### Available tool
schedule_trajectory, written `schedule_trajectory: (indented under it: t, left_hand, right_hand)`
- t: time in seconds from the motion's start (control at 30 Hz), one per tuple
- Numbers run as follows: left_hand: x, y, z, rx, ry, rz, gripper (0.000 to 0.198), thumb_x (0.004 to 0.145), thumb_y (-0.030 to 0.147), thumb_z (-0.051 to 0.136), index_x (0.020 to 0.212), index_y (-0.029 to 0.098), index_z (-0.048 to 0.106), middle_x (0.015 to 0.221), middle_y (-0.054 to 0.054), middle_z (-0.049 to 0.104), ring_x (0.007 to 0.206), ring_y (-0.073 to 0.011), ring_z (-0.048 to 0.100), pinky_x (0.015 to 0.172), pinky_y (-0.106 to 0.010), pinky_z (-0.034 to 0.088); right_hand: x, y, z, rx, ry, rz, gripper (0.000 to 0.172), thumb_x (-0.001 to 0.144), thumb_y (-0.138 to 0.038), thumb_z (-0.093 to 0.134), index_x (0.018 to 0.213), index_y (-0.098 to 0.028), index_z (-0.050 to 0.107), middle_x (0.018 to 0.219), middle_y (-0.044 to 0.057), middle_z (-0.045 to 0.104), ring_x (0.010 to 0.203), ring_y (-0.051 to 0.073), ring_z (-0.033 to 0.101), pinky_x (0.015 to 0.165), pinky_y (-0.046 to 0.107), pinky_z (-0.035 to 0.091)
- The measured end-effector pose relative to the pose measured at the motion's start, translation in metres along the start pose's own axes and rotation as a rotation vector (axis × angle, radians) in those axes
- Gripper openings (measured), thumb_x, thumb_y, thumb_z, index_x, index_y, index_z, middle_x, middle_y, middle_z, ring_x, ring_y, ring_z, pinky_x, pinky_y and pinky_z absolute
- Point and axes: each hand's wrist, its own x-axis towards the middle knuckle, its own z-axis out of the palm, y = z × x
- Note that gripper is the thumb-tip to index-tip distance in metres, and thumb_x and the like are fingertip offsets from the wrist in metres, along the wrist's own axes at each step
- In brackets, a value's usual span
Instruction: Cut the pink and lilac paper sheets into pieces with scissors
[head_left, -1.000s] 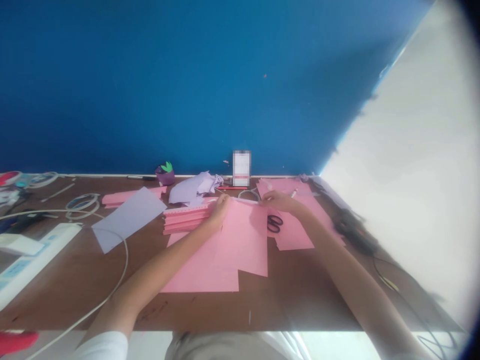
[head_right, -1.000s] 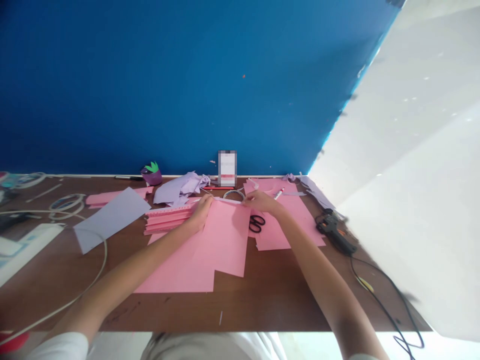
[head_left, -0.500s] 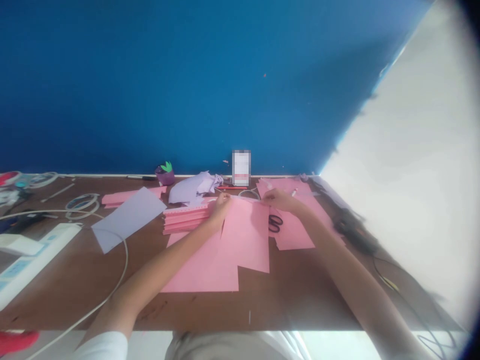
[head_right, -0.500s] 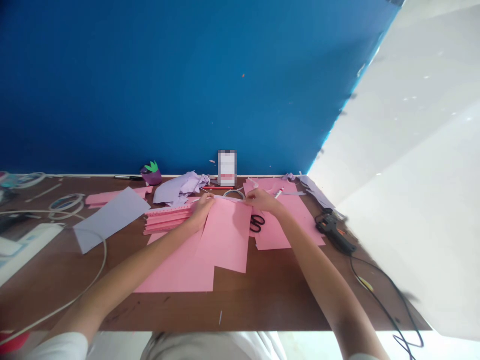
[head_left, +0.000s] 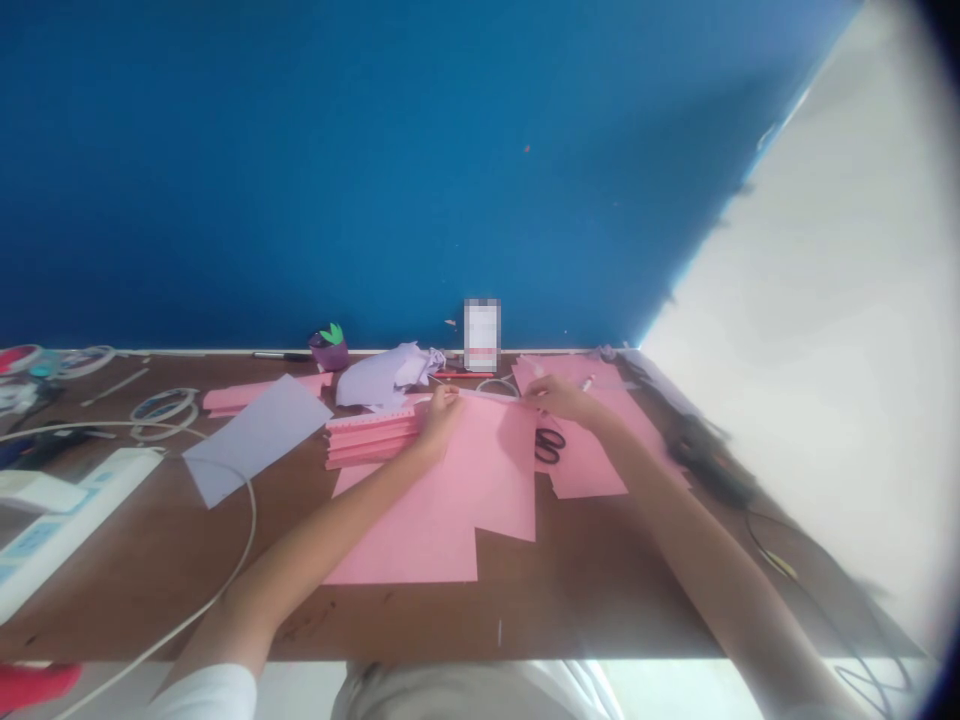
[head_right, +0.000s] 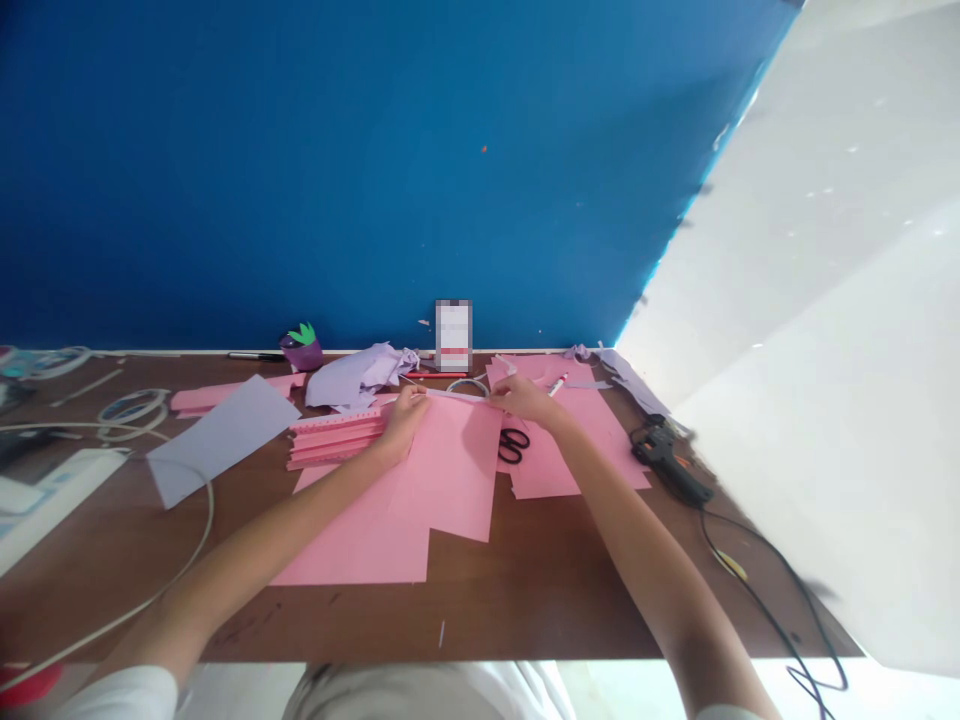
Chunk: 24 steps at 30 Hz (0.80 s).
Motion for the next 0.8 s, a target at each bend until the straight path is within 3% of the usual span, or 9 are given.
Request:
schedule_trajectory:
  t: [0.33, 0.8]
  left_hand:
    - [0.002, -0.0047, 0.0003, 0.078, 0.062, 0.033, 0.019, 0.076, 0.019, 0.049, 0.095, 0.024, 0.048, 0.077, 0.002, 0.056, 0.056, -0.0083, 0.044, 0.054, -0.019, 0.032]
    - [0.0013, -0.0025, -0.0001, 0.034, 0.034, 0.055, 0.019, 0.076, 0.018, 0.047, 0.094, 0.023, 0.047, 0.076, 0.002, 0.055, 0.06, -0.0097, 0.046, 0.055, -0.02, 0.032]
  right_hand:
    - [-0.0023, -0.0052, 0.0035, -0.066, 0.124, -0.005, 0.013, 0.068, -0.028, 0.062, 0.07, -0.017, 0.07, 0.066, 0.005, 0.065, 0.061, 0.017, 0.057, 0.058, 0.027, 0.044]
    - [0.0007, -0.0051, 0.0052, 0.036, 0.148, 0.026, 0.011, 0.065, -0.026, 0.064, 0.063, -0.015, 0.064, 0.059, 0.002, 0.061, 0.054, 0.013, 0.056, 0.052, 0.024, 0.043]
